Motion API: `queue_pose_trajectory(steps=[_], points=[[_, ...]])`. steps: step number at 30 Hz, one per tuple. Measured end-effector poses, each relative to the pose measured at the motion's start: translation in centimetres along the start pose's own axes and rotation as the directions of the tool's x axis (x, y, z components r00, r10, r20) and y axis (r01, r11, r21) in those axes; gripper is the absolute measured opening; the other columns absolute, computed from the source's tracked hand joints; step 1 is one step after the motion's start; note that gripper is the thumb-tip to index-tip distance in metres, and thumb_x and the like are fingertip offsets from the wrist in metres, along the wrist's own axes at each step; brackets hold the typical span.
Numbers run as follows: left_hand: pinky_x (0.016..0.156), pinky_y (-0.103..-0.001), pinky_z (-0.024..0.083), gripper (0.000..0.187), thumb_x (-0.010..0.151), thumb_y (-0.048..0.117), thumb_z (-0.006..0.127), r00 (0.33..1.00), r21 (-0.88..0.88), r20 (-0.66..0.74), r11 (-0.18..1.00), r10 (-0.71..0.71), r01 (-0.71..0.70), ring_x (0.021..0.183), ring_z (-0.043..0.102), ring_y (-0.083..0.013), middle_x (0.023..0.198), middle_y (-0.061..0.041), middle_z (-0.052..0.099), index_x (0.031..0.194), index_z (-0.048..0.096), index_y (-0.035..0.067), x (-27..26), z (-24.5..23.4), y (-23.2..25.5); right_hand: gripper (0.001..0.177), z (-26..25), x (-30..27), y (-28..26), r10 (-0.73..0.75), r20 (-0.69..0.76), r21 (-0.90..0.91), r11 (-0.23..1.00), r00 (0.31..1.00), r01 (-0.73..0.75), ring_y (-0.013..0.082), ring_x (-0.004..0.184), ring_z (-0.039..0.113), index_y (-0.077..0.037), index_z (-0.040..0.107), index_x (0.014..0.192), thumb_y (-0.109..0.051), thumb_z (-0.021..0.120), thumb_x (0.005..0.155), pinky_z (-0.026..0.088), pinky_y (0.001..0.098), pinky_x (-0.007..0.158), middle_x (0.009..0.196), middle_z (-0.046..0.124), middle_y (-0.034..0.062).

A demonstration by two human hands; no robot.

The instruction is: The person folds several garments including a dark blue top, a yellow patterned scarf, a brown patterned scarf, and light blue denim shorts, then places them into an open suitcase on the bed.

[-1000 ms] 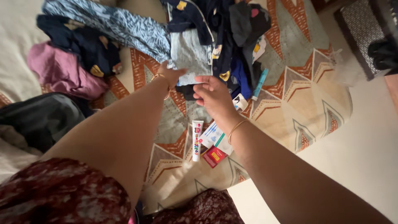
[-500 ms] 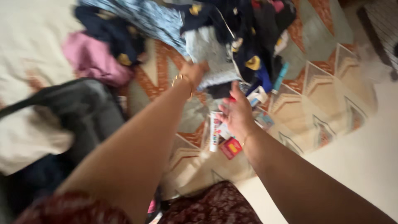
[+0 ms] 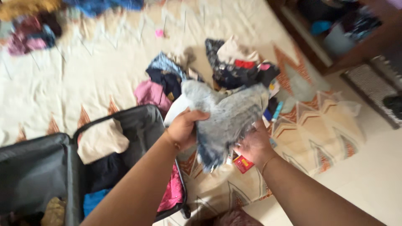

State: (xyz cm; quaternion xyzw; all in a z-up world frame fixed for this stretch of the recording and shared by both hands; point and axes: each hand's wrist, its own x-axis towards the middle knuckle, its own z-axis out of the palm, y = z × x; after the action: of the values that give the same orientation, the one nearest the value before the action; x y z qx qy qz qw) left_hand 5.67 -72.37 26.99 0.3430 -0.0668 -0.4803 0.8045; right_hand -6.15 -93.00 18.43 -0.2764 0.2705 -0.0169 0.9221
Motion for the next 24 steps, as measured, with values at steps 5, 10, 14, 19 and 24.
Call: queue_pose_trajectory(steps=[5,10,14,19,24], points=[[0.090,-0.043,0.058,0.039,0.086,0.005,0.060,0.994,0.078,0.096,0.996,0.043,-0.050,0.097,0.072,-0.0268,0.108,-0.014,0.073,0.124,0.063,-0.002,-4.7,3.2,2.1,0.063,2.5,-5.8,-2.4,0.080,0.133,-0.079,0.994,0.988,-0.070,0.0328,0.112,0.058,-0.010,0.056,0.128,-0.055,0.054,0.085,0.040,0.0588,0.106,0.128,0.059,0.0114],[0.088,-0.039,0.059,0.044,0.085,0.005,0.067,0.963,0.340,0.266,0.938,-0.031,-0.064,0.093,0.073,-0.0220,0.107,-0.011,0.075,0.127,0.062,-0.005,-7.5,-0.7,0.8,0.052,4.9,-10.3,-2.8,0.130,0.258,-0.131,0.986,0.957,-0.099,0.0313,0.104,0.065,-0.005,0.060,0.126,-0.037,0.060,0.085,0.048,0.0533,0.097,0.120,0.065,0.0134],[0.097,-0.044,0.049,0.051,0.093,0.021,0.077,0.863,0.856,0.184,0.508,-0.470,0.094,0.109,0.066,-0.0303,0.128,-0.021,0.074,0.133,0.067,-0.008,-10.7,-4.4,-1.5,0.045,8.1,-12.3,-4.3,0.158,0.327,-0.210,0.973,0.932,-0.091,0.0301,0.097,0.070,-0.001,0.064,0.125,-0.023,0.065,0.085,0.055,0.0490,0.091,0.114,0.070,0.0149],[0.121,-0.054,0.033,0.087,0.082,0.030,0.082,0.849,-0.039,0.446,0.942,-0.282,0.333,0.143,0.047,-0.0342,0.156,-0.014,0.048,0.156,0.039,0.012,-15.1,-4.1,-2.3,0.043,10.8,-14.3,-4.7,-0.031,0.333,-0.430,0.885,0.943,0.181,0.0278,0.091,0.075,0.002,0.067,0.124,-0.005,0.070,0.082,0.062,0.0443,0.084,0.108,0.076,0.0155],[0.106,-0.057,0.048,0.085,0.077,0.022,0.083,0.996,0.045,0.031,0.995,-0.089,0.088,0.125,0.062,-0.0375,0.141,-0.019,0.061,0.151,0.042,0.008,-11.8,0.8,1.9,0.053,10.9,-16.7,-5.8,-0.010,0.425,-0.512,0.822,0.905,0.249,0.0263,0.109,0.070,-0.003,0.063,0.129,0.000,0.075,0.077,0.055,0.0455,0.099,0.120,0.072,0.0117]])
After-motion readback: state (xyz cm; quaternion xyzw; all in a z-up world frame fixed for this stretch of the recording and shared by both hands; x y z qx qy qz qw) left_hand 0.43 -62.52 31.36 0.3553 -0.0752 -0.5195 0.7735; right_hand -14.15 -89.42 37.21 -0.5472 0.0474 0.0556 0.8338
